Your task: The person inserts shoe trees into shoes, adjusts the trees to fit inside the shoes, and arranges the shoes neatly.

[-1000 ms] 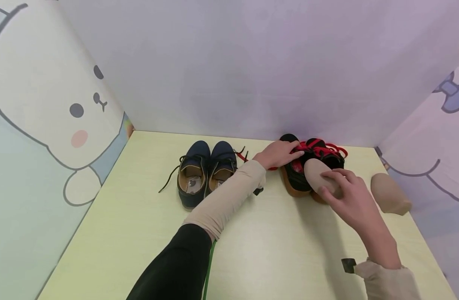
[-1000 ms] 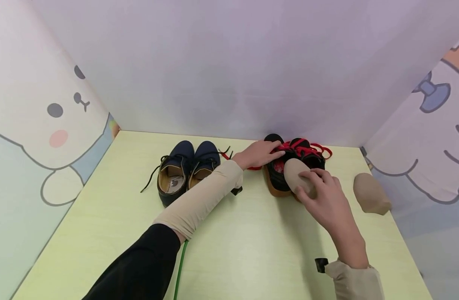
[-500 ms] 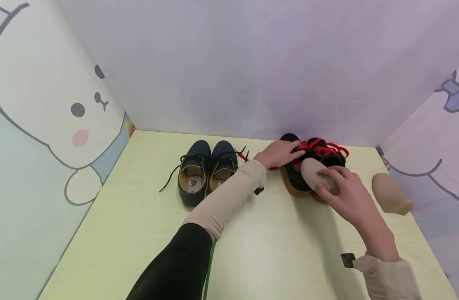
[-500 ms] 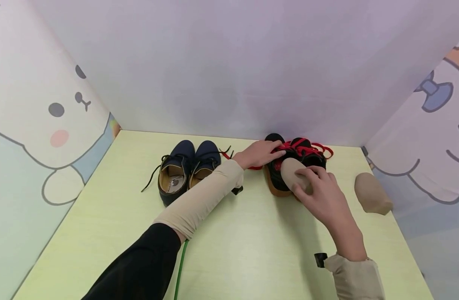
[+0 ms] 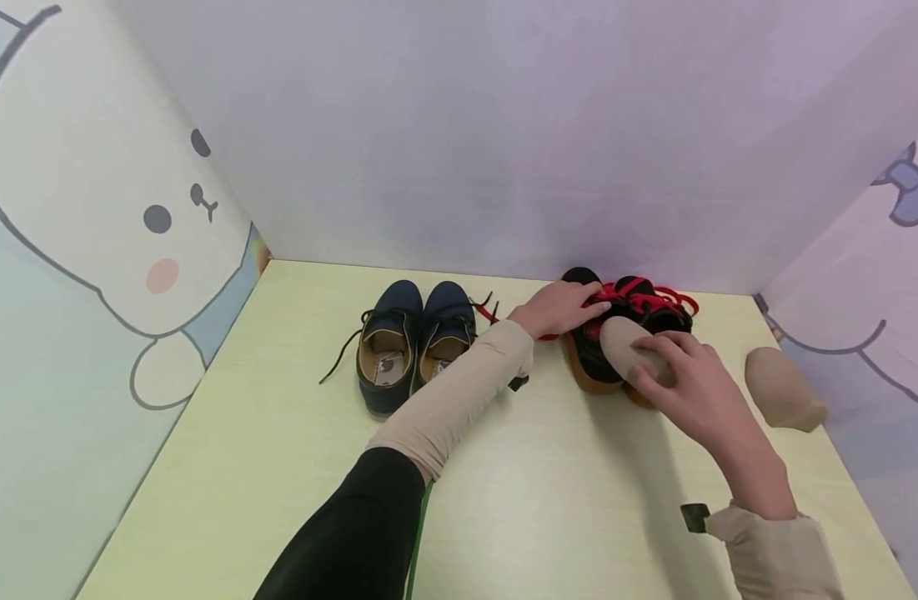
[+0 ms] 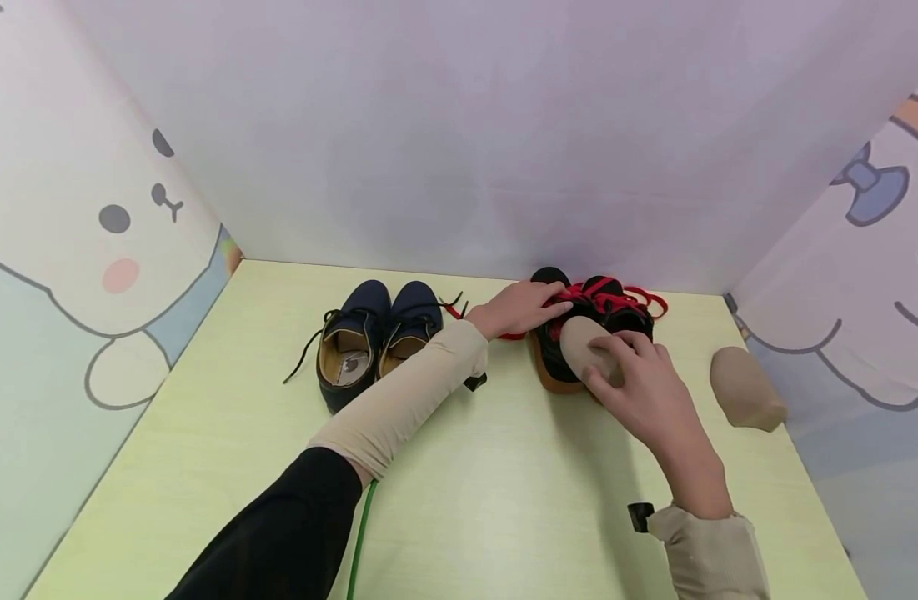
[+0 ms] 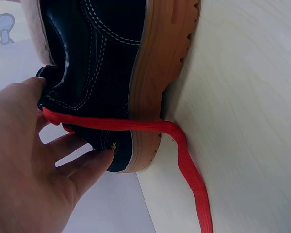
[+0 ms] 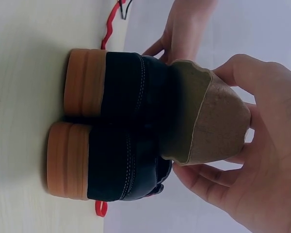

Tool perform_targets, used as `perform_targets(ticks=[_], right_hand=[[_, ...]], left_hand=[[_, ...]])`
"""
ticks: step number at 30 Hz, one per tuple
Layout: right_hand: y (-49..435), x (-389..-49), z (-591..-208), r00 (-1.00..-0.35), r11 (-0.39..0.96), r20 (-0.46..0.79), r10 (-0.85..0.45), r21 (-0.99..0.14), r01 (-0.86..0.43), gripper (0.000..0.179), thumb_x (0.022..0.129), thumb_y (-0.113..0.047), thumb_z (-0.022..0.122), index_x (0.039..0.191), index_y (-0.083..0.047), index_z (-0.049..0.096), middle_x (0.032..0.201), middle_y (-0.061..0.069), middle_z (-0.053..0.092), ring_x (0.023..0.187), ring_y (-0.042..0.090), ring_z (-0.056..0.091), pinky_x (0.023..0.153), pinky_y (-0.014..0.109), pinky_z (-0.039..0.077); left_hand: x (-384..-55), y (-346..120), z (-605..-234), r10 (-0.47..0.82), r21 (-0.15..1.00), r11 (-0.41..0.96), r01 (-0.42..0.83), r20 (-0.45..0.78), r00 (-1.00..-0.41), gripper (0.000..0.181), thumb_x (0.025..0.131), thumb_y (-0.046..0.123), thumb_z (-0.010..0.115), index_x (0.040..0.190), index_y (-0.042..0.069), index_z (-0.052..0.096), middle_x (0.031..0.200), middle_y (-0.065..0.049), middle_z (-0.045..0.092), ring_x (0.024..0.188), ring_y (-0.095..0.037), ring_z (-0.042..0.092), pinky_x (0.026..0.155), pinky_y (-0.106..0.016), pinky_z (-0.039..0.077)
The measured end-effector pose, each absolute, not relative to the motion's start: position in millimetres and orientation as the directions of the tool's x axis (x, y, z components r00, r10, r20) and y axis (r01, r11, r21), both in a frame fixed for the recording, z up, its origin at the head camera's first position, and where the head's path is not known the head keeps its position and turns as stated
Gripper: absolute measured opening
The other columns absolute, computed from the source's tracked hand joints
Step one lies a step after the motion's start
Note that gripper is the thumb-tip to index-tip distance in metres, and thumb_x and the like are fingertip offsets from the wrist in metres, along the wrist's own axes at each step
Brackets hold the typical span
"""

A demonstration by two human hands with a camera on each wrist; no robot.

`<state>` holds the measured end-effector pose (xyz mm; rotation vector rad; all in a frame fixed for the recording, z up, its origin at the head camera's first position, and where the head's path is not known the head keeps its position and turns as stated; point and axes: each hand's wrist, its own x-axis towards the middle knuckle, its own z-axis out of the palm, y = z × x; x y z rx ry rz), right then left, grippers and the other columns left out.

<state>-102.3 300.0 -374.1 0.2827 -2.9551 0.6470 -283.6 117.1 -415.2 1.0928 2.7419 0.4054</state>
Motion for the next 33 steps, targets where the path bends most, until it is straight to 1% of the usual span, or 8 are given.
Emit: perform_targets(ticks=[8, 13, 20, 27, 33], right_hand=[[298.1, -107.6, -371.3, -0.979, 0.894, 0.112, -0.168, -0.402, -0.199, 0.038, 0.102, -0.037, 0.063, 0.133, -0.014, 0.065, 0.141, 0.024, 0.053, 0.12, 0.056, 0.05, 0.093, 0.068, 0.043], [295.4, -112.0, -370.8, -0.982, 0.899, 0.078, -0.175, -0.395, -0.191, 0.04, 0.103, -0.039, 0.062, 0.133, -0.014, 0.065, 0.142, 0.024, 0.052, 0.122, 0.056, 0.05, 0.095, 0.068, 0.043], [290.8, -118.9, -370.5, -0.98, 0.901, 0.085, -0.182, -0.384, -0.2, 0.039, 0.103, -0.038, 0.062, 0.132, -0.013, 0.066, 0.138, 0.025, 0.055, 0.122, 0.054, 0.051, 0.098, 0.068, 0.043], [286.4, -129.1, -368.1, -0.981, 0.907, 0.05, -0.188, -0.376, -0.193, 0.041, 0.103, -0.038, 0.061, 0.132, -0.012, 0.066, 0.14, 0.027, 0.054, 0.129, 0.054, 0.049, 0.102, 0.069, 0.041], [285.4, -136.5, -367.6, -0.982, 0.91, 0.015, -0.189, -0.372, -0.181, 0.041, 0.102, -0.037, 0.061, 0.134, -0.011, 0.064, 0.141, 0.03, 0.053, 0.131, 0.056, 0.046, 0.102, 0.07, 0.041]], left_hand=[[-284.5, 117.0, -416.6, 0.692, 0.31, 0.696, 0.648, -0.049, -0.72, 0.056, 0.112, 0.054, 0.032, 0.156, 0.021, 0.044, 0.15, 0.0, 0.06, 0.135, -0.015, 0.059, 0.116, -0.03, 0.044], [-284.6, 117.5, -418.0, 0.697, 0.319, 0.689, 0.651, -0.044, -0.716, 0.052, 0.112, 0.054, 0.032, 0.149, 0.021, 0.048, 0.14, 0.0, 0.065, 0.126, -0.015, 0.063, 0.11, -0.03, 0.047], [-283.0, 117.4, -418.1, 0.698, 0.331, 0.682, 0.652, -0.029, -0.715, 0.047, 0.112, 0.054, 0.034, 0.14, 0.021, 0.052, 0.129, 0.001, 0.067, 0.116, -0.014, 0.065, 0.104, -0.03, 0.049], [-283.6, 116.9, -418.8, 0.697, 0.336, 0.681, 0.65, -0.025, -0.717, 0.048, 0.112, 0.054, 0.033, 0.141, 0.021, 0.052, 0.133, 0.001, 0.066, 0.12, -0.014, 0.064, 0.107, -0.03, 0.049], [-285.8, 116.4, -419.8, 0.695, 0.327, 0.683, 0.653, -0.017, -0.718, 0.047, 0.111, 0.055, 0.034, 0.139, 0.022, 0.053, 0.13, 0.002, 0.067, 0.118, -0.014, 0.065, 0.106, -0.03, 0.049]])
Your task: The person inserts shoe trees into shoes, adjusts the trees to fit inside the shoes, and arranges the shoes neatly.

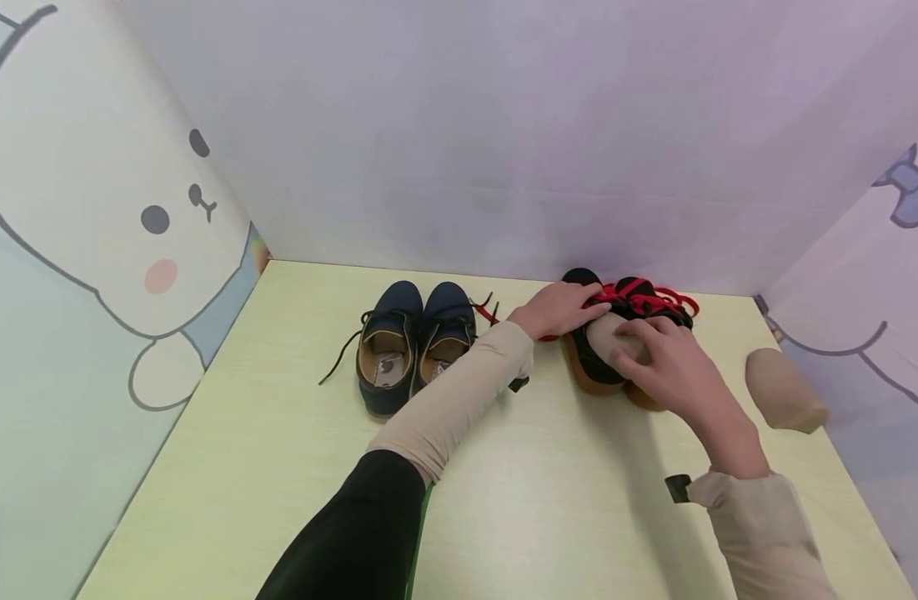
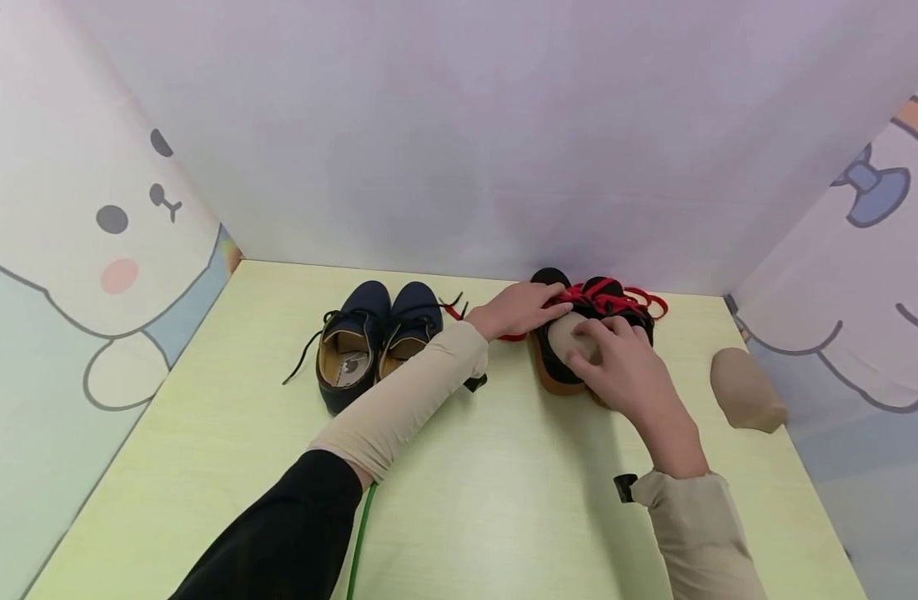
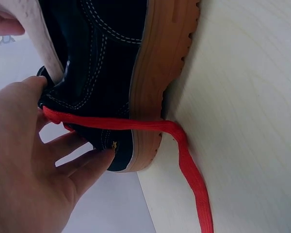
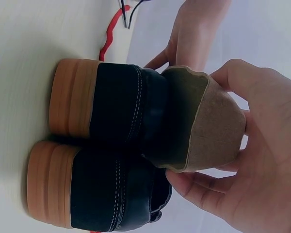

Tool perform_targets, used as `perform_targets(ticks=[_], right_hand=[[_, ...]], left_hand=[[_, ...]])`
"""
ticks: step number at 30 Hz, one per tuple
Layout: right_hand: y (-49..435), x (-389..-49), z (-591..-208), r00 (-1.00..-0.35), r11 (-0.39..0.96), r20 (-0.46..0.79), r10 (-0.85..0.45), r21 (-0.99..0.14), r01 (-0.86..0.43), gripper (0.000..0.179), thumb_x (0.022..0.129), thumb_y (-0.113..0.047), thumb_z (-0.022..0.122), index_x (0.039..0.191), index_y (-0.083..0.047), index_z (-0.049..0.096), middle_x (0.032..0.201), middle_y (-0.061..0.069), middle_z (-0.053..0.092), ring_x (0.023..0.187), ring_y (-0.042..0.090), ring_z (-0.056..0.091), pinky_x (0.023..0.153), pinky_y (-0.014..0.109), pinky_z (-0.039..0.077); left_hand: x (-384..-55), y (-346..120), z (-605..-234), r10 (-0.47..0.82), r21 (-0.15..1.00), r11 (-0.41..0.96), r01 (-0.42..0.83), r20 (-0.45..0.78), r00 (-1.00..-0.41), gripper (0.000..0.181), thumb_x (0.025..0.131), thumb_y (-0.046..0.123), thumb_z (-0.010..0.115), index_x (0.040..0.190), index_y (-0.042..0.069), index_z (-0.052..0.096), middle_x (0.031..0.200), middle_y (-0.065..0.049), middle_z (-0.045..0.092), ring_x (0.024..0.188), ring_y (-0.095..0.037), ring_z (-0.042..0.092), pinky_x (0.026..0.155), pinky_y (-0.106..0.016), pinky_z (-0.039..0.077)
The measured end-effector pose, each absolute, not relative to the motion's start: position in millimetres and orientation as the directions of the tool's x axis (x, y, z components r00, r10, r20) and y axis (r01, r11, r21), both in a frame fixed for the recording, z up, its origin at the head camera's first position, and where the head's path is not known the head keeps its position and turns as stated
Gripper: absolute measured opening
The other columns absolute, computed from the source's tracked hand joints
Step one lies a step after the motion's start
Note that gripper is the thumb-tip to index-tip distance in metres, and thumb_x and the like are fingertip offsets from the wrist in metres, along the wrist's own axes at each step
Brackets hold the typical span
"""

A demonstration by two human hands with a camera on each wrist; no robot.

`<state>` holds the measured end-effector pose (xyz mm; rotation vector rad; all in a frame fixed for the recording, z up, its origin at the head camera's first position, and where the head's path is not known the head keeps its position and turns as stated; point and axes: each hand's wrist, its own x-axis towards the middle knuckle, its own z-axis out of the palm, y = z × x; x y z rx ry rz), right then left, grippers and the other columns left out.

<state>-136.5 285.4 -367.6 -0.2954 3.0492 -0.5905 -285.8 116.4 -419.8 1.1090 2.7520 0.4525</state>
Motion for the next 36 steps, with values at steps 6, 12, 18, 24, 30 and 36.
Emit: perform_targets(ticks=[6, 12, 18, 24, 30, 36], right_hand=[[284.2, -142.3, -367.9, -0.982, 0.915, -0.006, -0.189, -0.364, -0.174, 0.042, 0.102, -0.036, 0.061, 0.135, -0.01, 0.062, 0.141, 0.03, 0.052, 0.132, 0.054, 0.045, 0.104, 0.071, 0.04], [281.2, -147.1, -366.3, -0.981, 0.919, -0.017, -0.193, -0.355, -0.175, 0.042, 0.102, -0.037, 0.062, 0.135, -0.01, 0.062, 0.139, 0.029, 0.053, 0.131, 0.053, 0.046, 0.104, 0.07, 0.04], [280.2, -152.0, -366.9, -0.982, 0.924, -0.033, -0.188, -0.346, -0.165, 0.043, 0.102, -0.036, 0.062, 0.136, -0.01, 0.061, 0.138, 0.029, 0.054, 0.13, 0.055, 0.046, 0.102, 0.07, 0.043], [280.3, -156.3, -368.3, -0.982, 0.932, -0.032, -0.185, -0.324, -0.165, 0.048, 0.101, -0.037, 0.063, 0.14, -0.008, 0.059, 0.138, 0.031, 0.054, 0.13, 0.06, 0.045, 0.1, 0.071, 0.044], [278.6, -160.2, -368.4, -0.983, 0.936, -0.051, -0.175, -0.318, -0.15, 0.047, 0.101, -0.037, 0.062, 0.139, -0.009, 0.059, 0.138, 0.031, 0.053, 0.131, 0.058, 0.045, 0.099, 0.071, 0.045], [277.9, -164.1, -369.3, -0.983, 0.938, -0.055, -0.177, -0.311, -0.152, 0.047, 0.101, -0.037, 0.063, 0.138, -0.008, 0.06, 0.138, 0.031, 0.053, 0.13, 0.057, 0.047, 0.098, 0.07, 0.046]], left_hand=[[-286.4, 116.4, -417.6, 0.692, 0.32, 0.691, 0.648, -0.032, -0.721, 0.051, 0.112, 0.055, 0.033, 0.146, 0.022, 0.051, 0.138, 0.001, 0.065, 0.126, -0.015, 0.063, 0.109, -0.03, 0.048], [-285.4, 116.1, -416.6, 0.687, 0.323, 0.696, 0.641, -0.039, -0.726, 0.053, 0.112, 0.055, 0.033, 0.15, 0.022, 0.05, 0.144, 0.0, 0.063, 0.131, -0.016, 0.061, 0.111, -0.031, 0.047], [-284.2, 116.1, -417.0, 0.693, 0.322, 0.69, 0.649, -0.033, -0.72, 0.049, 0.112, 0.054, 0.033, 0.14, 0.02, 0.054, 0.134, 0.0, 0.066, 0.122, -0.016, 0.064, 0.106, -0.031, 0.05], [-284.1, 116.7, -416.8, 0.7, 0.314, 0.684, 0.658, -0.027, -0.714, 0.046, 0.112, 0.053, 0.034, 0.136, 0.02, 0.055, 0.129, 0.0, 0.068, 0.118, -0.016, 0.065, 0.102, -0.031, 0.051], [-285.1, 116.9, -417.6, 0.696, 0.306, 0.69, 0.655, -0.034, -0.717, 0.047, 0.112, 0.054, 0.033, 0.137, 0.021, 0.054, 0.13, 0.001, 0.068, 0.119, -0.016, 0.065, 0.103, -0.031, 0.05], [-284.9, 114.6, -417.5, 0.698, 0.314, 0.684, 0.659, -0.018, -0.716, 0.043, 0.112, 0.053, 0.036, 0.132, 0.021, 0.055, 0.123, 0.002, 0.068, 0.111, -0.015, 0.065, 0.098, -0.03, 0.05]])
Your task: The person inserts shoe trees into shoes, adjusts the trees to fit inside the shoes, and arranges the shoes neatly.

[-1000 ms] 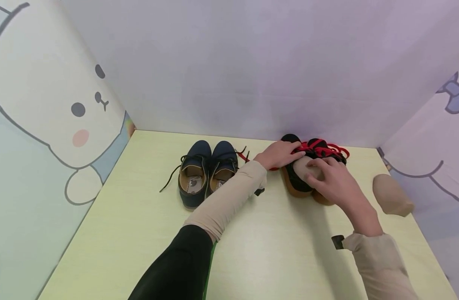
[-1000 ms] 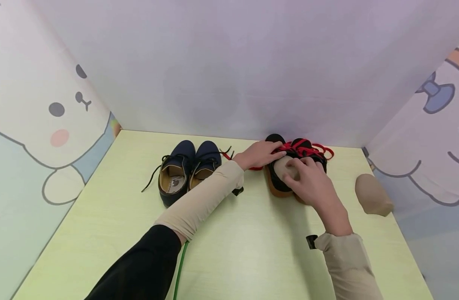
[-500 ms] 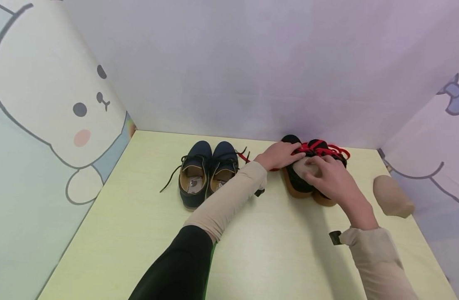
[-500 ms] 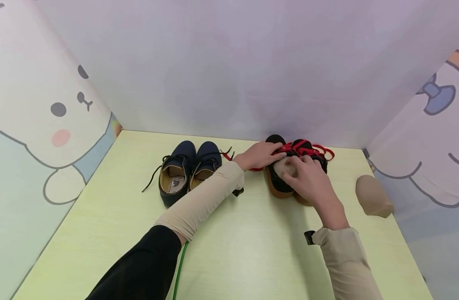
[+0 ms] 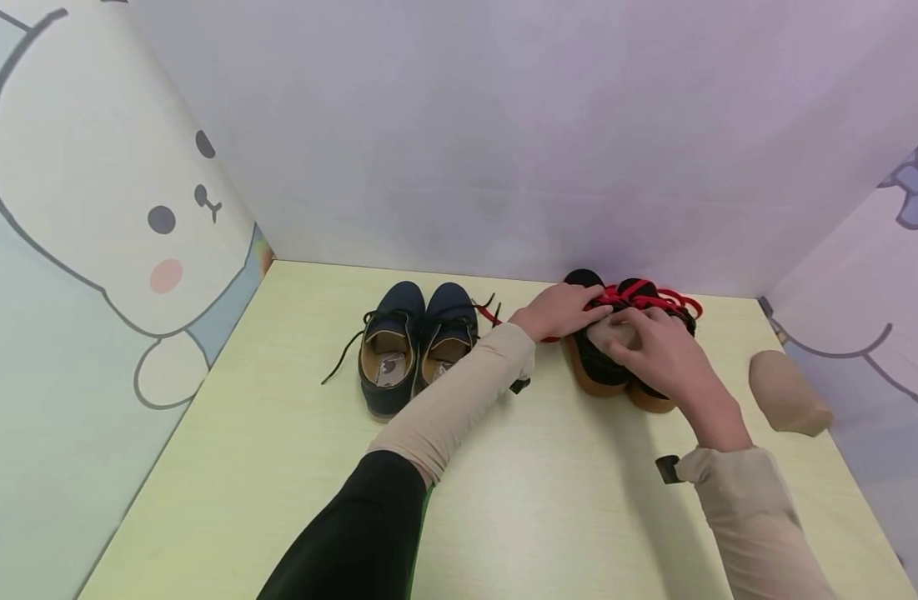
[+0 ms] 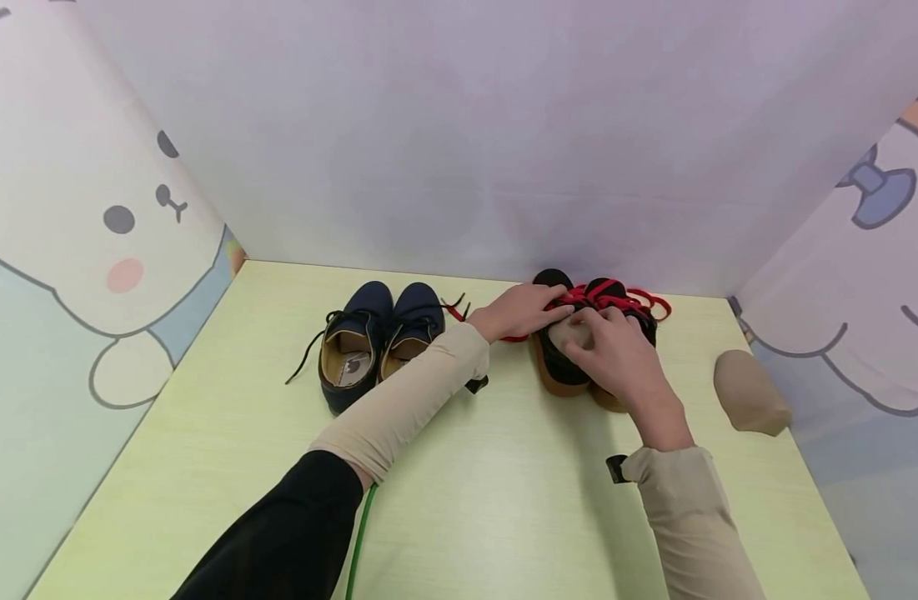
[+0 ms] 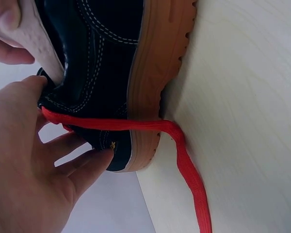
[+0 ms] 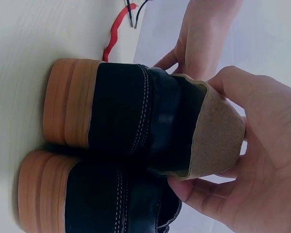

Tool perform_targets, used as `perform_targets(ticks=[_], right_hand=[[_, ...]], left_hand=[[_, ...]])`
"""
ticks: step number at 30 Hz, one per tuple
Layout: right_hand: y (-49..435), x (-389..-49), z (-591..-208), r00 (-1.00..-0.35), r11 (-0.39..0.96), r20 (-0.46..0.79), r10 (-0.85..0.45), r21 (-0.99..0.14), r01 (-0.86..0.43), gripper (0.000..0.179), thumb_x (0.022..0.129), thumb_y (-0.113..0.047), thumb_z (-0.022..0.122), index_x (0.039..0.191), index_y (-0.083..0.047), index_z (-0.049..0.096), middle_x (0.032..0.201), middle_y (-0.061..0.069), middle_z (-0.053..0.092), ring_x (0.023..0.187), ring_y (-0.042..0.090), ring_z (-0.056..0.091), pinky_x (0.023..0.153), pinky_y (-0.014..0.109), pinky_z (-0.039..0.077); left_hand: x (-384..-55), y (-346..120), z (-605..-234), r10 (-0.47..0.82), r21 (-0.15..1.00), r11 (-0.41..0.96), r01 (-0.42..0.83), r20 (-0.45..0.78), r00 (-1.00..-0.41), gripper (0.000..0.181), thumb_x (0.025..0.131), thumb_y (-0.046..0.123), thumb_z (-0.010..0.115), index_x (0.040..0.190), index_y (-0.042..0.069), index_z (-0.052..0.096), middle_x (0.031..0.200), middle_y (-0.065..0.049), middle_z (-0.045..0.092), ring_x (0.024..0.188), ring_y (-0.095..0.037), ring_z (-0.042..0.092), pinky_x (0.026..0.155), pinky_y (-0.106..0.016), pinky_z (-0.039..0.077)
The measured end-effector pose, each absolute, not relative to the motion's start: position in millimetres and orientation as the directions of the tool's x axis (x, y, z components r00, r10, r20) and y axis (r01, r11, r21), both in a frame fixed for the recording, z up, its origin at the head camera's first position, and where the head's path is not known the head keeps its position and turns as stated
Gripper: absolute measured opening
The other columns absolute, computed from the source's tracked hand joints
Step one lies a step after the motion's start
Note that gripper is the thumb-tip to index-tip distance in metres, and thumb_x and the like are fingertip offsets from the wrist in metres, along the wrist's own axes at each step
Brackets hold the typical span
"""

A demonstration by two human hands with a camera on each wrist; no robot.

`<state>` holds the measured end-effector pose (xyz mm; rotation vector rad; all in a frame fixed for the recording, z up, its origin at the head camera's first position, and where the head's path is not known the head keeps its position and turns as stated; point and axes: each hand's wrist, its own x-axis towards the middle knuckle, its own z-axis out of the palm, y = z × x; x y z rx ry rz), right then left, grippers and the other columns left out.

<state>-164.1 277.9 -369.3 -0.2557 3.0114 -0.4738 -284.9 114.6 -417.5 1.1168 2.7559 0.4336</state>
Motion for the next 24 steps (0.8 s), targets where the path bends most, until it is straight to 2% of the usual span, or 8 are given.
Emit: perform_targets(ticks=[6, 14, 18, 21, 24], right_hand=[[277.9, -167.4, -370.2, -0.983, 0.937, -0.062, -0.174, -0.317, -0.145, 0.052, 0.101, -0.04, 0.062, 0.142, -0.008, 0.057, 0.138, 0.031, 0.052, 0.127, 0.056, 0.048, 0.096, 0.07, 0.046], [278.2, -169.3, -371.0, -0.983, 0.935, -0.065, -0.169, -0.326, -0.139, 0.063, 0.102, -0.046, 0.06, 0.15, -0.007, 0.048, 0.142, 0.035, 0.049, 0.129, 0.059, 0.047, 0.099, 0.073, 0.043], [283.4, -167.0, -371.9, -0.986, 0.917, -0.037, -0.161, -0.374, -0.136, 0.075, 0.103, -0.056, 0.057, 0.154, -0.004, 0.041, 0.149, 0.035, 0.048, 0.133, 0.058, 0.047, 0.104, 0.073, 0.041], [287.7, -165.9, -373.1, -0.988, 0.899, -0.018, -0.155, -0.417, -0.134, 0.082, 0.102, -0.06, 0.056, 0.156, -0.002, 0.037, 0.153, 0.033, 0.047, 0.136, 0.055, 0.048, 0.107, 0.072, 0.04], [291.1, -164.9, -373.8, -0.988, 0.881, -0.017, -0.151, -0.456, -0.127, 0.084, 0.102, -0.06, 0.055, 0.158, -0.001, 0.034, 0.156, 0.031, 0.044, 0.139, 0.054, 0.047, 0.109, 0.073, 0.038]], left_hand=[[-285.8, 113.1, -417.7, 0.704, 0.324, 0.672, 0.666, -0.004, -0.71, 0.04, 0.112, 0.053, 0.036, 0.127, 0.021, 0.055, 0.113, 0.003, 0.067, 0.101, -0.014, 0.063, 0.091, -0.029, 0.049], [-285.7, 112.8, -420.6, 0.703, 0.338, 0.669, 0.662, 0.001, -0.711, 0.039, 0.111, 0.053, 0.036, 0.126, 0.021, 0.056, 0.111, 0.004, 0.067, 0.1, -0.014, 0.062, 0.089, -0.028, 0.048], [-282.0, 112.8, -421.9, 0.698, 0.348, 0.67, 0.656, 0.007, -0.716, 0.045, 0.111, 0.053, 0.035, 0.137, 0.022, 0.056, 0.13, 0.002, 0.067, 0.118, -0.015, 0.064, 0.103, -0.028, 0.049], [-279.6, 112.4, -422.5, 0.691, 0.367, 0.673, 0.643, -0.001, -0.723, 0.051, 0.111, 0.054, 0.035, 0.148, 0.022, 0.052, 0.147, 0.0, 0.06, 0.135, -0.016, 0.058, 0.114, -0.029, 0.045], [-277.4, 111.3, -422.6, 0.688, 0.395, 0.67, 0.629, -0.011, -0.726, 0.055, 0.111, 0.054, 0.034, 0.154, 0.022, 0.048, 0.154, -0.001, 0.054, 0.142, -0.016, 0.052, 0.118, -0.029, 0.042]])
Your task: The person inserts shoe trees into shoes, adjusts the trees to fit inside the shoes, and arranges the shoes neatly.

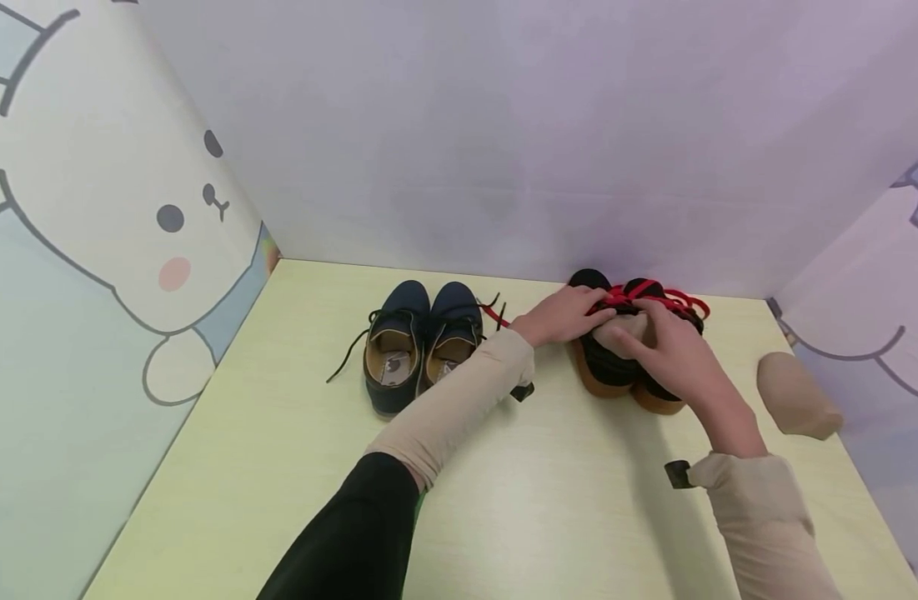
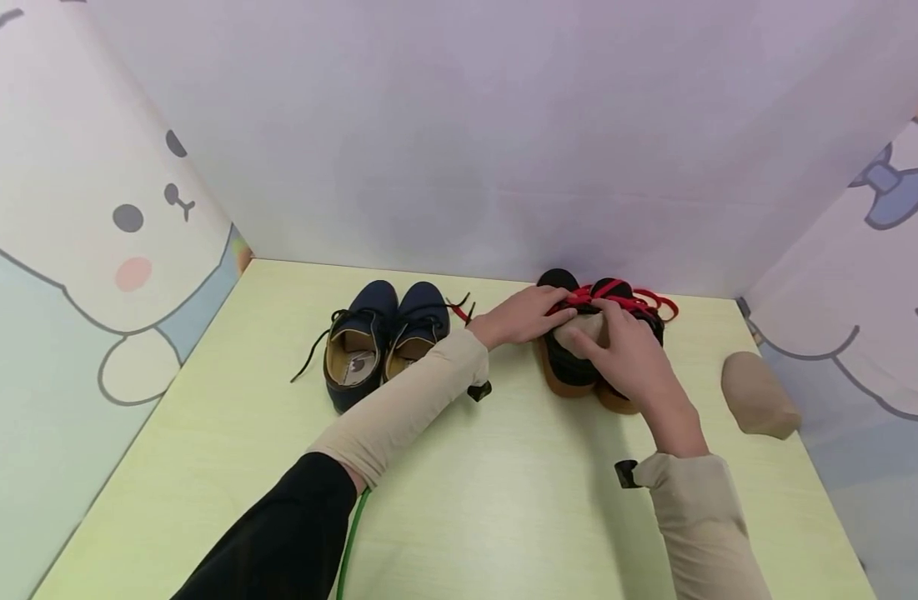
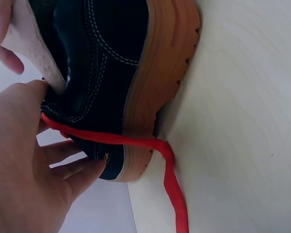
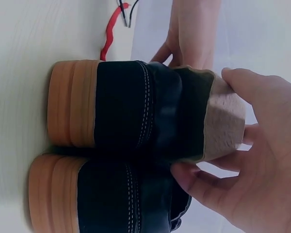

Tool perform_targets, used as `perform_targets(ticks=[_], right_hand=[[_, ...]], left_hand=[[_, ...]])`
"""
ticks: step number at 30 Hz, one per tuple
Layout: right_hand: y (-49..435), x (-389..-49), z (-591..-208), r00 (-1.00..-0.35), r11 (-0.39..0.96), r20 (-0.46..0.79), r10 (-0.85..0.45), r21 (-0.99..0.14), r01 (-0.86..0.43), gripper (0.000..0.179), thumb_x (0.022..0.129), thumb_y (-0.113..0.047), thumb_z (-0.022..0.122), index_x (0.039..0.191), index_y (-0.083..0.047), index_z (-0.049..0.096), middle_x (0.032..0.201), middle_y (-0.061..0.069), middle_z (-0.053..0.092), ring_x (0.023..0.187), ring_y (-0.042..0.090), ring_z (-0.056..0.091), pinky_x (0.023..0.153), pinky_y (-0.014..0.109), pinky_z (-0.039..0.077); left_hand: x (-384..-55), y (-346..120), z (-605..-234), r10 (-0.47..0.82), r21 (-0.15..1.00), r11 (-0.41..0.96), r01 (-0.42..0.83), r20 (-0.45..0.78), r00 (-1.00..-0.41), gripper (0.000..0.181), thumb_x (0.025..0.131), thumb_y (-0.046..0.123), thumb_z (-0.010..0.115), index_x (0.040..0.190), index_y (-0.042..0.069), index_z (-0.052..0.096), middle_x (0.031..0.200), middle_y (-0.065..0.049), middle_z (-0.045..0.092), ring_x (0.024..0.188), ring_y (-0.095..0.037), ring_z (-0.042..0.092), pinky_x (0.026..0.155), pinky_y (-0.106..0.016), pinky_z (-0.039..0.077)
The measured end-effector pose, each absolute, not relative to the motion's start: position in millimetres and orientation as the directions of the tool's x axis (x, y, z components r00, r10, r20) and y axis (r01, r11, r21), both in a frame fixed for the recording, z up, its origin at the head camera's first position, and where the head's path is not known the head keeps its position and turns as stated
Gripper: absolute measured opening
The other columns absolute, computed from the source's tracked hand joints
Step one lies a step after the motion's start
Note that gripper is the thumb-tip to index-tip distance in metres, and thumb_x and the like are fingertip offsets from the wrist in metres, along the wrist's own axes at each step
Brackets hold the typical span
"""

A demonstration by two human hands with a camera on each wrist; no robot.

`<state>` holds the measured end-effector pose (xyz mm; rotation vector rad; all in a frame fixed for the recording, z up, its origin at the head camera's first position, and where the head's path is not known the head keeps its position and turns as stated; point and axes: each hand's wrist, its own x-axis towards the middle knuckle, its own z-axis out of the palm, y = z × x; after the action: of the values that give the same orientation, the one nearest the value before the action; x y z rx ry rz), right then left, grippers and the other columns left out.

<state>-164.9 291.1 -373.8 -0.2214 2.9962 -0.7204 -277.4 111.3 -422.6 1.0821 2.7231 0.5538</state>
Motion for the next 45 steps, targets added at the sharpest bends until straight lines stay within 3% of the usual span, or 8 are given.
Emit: perform_targets(ticks=[5, 16, 20, 24, 28, 33, 38, 45], right_hand=[[296.0, -161.2, -374.4, -0.99, 0.844, -0.017, -0.137, -0.526, -0.107, 0.08, 0.103, -0.056, 0.057, 0.159, -0.003, 0.034, 0.159, 0.029, 0.042, 0.143, 0.053, 0.043, 0.111, 0.074, 0.035], [307.4, -149.0, -384.8, -0.994, 0.781, 0.032, -0.108, -0.616, -0.105, 0.075, 0.104, -0.053, 0.057, 0.161, -0.009, 0.035, 0.153, 0.029, 0.047, 0.13, 0.049, 0.054, 0.101, 0.069, 0.047], [308.8, -146.8, -389.8, -0.993, 0.768, 0.068, -0.092, -0.63, -0.115, 0.07, 0.104, -0.049, 0.059, 0.159, -0.01, 0.038, 0.142, 0.026, 0.055, 0.122, 0.043, 0.058, 0.093, 0.043, 0.055], [308.6, -145.9, -393.9, -0.994, 0.764, 0.083, -0.068, -0.636, -0.106, 0.07, 0.104, -0.049, 0.059, 0.159, -0.01, 0.038, 0.136, 0.025, 0.06, 0.118, 0.039, 0.06, 0.082, 0.023, 0.049], [305.8, -145.0, -396.7, -0.996, 0.76, 0.079, -0.049, -0.644, -0.089, 0.073, 0.105, -0.05, 0.057, 0.161, -0.009, 0.035, 0.137, 0.027, 0.06, 0.119, 0.041, 0.06, 0.086, 0.041, 0.055], [302.3, -143.2, -398.9, -0.996, 0.749, 0.079, -0.042, -0.657, -0.083, 0.074, 0.106, -0.048, 0.056, 0.163, -0.008, 0.031, 0.143, 0.03, 0.055, 0.124, 0.045, 0.058, 0.096, 0.062, 0.052], [302.8, -142.4, -400.0, -0.995, 0.759, 0.096, -0.037, -0.645, -0.09, 0.073, 0.107, -0.046, 0.055, 0.164, -0.008, 0.029, 0.148, 0.032, 0.051, 0.125, 0.048, 0.056, 0.098, 0.068, 0.049], [300.2, -145.1, -400.7, -0.993, 0.773, 0.099, -0.059, -0.625, -0.108, 0.074, 0.107, -0.046, 0.054, 0.164, -0.006, 0.028, 0.148, 0.034, 0.049, 0.122, 0.05, 0.056, 0.094, 0.07, 0.049]], left_hand=[[-271.9, 108.8, -422.7, 0.681, 0.41, 0.667, 0.622, 0.002, -0.732, 0.055, 0.112, 0.051, 0.034, 0.158, 0.022, 0.044, 0.161, -0.003, 0.048, 0.15, -0.017, 0.045, 0.124, -0.03, 0.036], [-251.0, 103.9, -423.5, 0.633, 0.508, 0.648, 0.568, 0.055, -0.772, 0.059, 0.112, 0.052, 0.034, 0.162, 0.021, 0.038, 0.169, -0.004, 0.036, 0.157, -0.019, 0.034, 0.129, -0.034, 0.029], [-242.6, 106.3, -424.9, 0.633, 0.528, 0.619, 0.581, 0.101, -0.767, 0.06, 0.112, 0.052, 0.037, 0.162, 0.02, 0.038, 0.17, -0.004, 0.034, 0.158, -0.019, 0.032, 0.129, -0.033, 0.028], [-235.1, 108.4, -426.0, 0.64, 0.535, 0.604, 0.59, 0.114, -0.76, 0.061, 0.11, 0.055, 0.039, 0.162, 0.023, 0.038, 0.172, -0.007, 0.03, 0.16, -0.023, 0.029, 0.13, -0.038, 0.028], [-229.7, 107.9, -426.9, 0.648, 0.571, 0.59, 0.571, 0.087, -0.757, 0.064, 0.108, 0.059, 0.041, 0.163, 0.026, 0.035, 0.174, -0.007, 0.023, 0.162, -0.023, 0.021, 0.13, -0.042, 0.027], [-227.8, 103.8, -430.3, 0.675, 0.624, 0.538, 0.567, 0.084, -0.733, 0.063, 0.107, 0.056, 0.047, 0.161, 0.026, 0.037, 0.176, -0.005, 0.016, 0.165, -0.023, 0.012, 0.131, -0.047, 0.023], [-227.1, 102.2, -434.4, 0.708, 0.655, 0.505, 0.562, 0.058, -0.704, 0.067, 0.105, 0.058, 0.052, 0.162, 0.027, 0.035, 0.178, 0.001, 0.004, 0.166, -0.019, -0.001, 0.133, -0.047, 0.016], [-225.4, 102.9, -438.1, 0.692, 0.64, 0.51, 0.575, 0.092, -0.716, 0.067, 0.103, 0.059, 0.054, 0.159, 0.025, 0.04, 0.177, 0.0, 0.008, 0.166, -0.019, 0.005, 0.132, -0.045, 0.019]])
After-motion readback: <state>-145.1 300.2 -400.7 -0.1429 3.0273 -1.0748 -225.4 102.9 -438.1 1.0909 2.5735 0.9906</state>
